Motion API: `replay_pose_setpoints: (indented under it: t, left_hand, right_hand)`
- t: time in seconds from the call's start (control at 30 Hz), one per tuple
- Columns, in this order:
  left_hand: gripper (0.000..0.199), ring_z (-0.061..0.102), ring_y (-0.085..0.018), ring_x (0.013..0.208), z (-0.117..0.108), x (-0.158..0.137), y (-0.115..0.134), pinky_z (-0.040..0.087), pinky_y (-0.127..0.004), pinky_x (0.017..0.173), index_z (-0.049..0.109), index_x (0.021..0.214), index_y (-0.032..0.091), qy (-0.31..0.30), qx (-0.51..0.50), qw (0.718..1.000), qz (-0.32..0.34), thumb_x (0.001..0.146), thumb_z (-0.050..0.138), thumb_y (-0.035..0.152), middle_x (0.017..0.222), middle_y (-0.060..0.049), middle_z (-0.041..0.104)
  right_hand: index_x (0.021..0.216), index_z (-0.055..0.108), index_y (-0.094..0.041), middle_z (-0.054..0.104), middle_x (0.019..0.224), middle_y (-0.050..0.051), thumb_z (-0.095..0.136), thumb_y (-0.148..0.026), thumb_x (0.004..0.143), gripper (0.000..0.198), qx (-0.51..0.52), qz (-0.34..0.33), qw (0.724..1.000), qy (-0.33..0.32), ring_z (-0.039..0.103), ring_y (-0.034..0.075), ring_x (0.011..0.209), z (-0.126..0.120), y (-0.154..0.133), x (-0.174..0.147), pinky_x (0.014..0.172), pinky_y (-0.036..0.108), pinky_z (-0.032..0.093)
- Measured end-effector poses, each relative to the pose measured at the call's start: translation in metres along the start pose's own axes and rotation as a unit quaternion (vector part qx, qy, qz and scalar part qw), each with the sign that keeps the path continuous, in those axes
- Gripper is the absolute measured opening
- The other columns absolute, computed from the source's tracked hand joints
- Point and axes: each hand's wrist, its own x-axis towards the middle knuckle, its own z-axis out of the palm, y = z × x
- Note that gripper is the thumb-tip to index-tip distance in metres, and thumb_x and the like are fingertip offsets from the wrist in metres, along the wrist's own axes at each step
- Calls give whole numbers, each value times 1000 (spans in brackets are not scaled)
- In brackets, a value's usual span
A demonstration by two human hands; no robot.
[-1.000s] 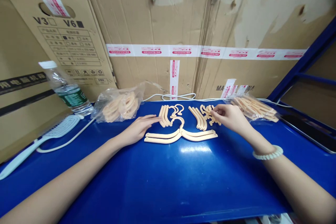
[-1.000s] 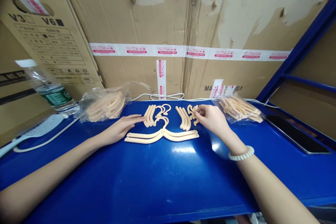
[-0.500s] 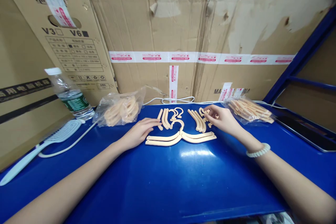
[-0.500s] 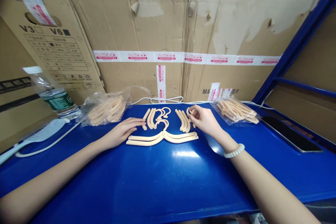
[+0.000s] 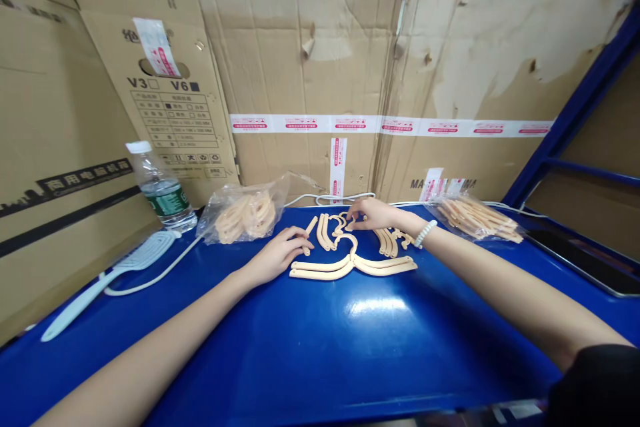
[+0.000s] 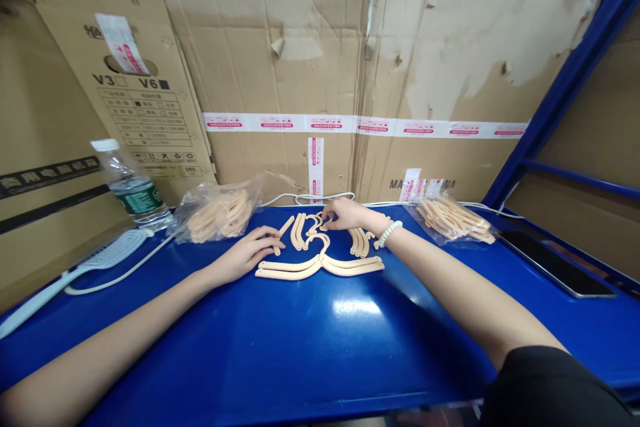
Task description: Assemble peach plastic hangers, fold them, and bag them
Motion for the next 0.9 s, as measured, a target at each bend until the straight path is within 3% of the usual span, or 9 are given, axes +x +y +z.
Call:
replay_pose_setpoints:
  t: [0.27,0.43,0.5,0.7,0.8,0.9]
  left_hand:
    - [23,58,-22,102,-2,1,5,46,-37,92,66,91,21,22,-29,999,-5,93,45,12,109,-7,60]
    - [22,60,-21,103,-5,2,10,46,-37,93,64,89,21,87,-77,993,-28,94,43,16,108,-7,63]
    - [22,60,-22,106,-7,3,12,45,-39,96,64,91,20,132,-102,985,-47,95,43,19,108,-9,64]
    - [22,62,-25,110,-4,6,43,52,-40,94,67,103,17,222,-214,944,-117,94,51,31,116,-12,66]
    - [18,64,-25,112,3,8,70,51,-39,97,73,92,17,218,-274,925,-145,89,60,30,112,-11,71]
    - [12,68,-24,104,10,8,90,56,-34,88,75,84,18,196,-326,910,-164,83,67,27,105,-9,73]
  right_hand:
    - [80,73,-15,68,71,3,69,-19,70,12,77,-7,997,-6,55,14,61,12,-4,4,57,24,36]
    - [77,70,-14,54,51,-5,68,-29,73,15,176,33,982,62,42,9,46,10,-6,-6,50,23,30]
    - [81,68,-14,53,51,-5,67,-36,75,22,227,57,966,108,44,10,46,5,-6,-12,50,23,33]
    - [96,58,-18,71,74,5,62,-46,82,32,393,116,884,227,68,17,66,-7,-33,-46,62,28,51]
    - [101,59,-20,74,91,8,63,-43,84,29,476,127,836,243,72,18,79,-4,-60,-64,68,29,55]
    - [96,68,-21,75,94,5,77,-31,74,26,630,145,728,227,72,16,82,5,-83,-76,74,26,56]
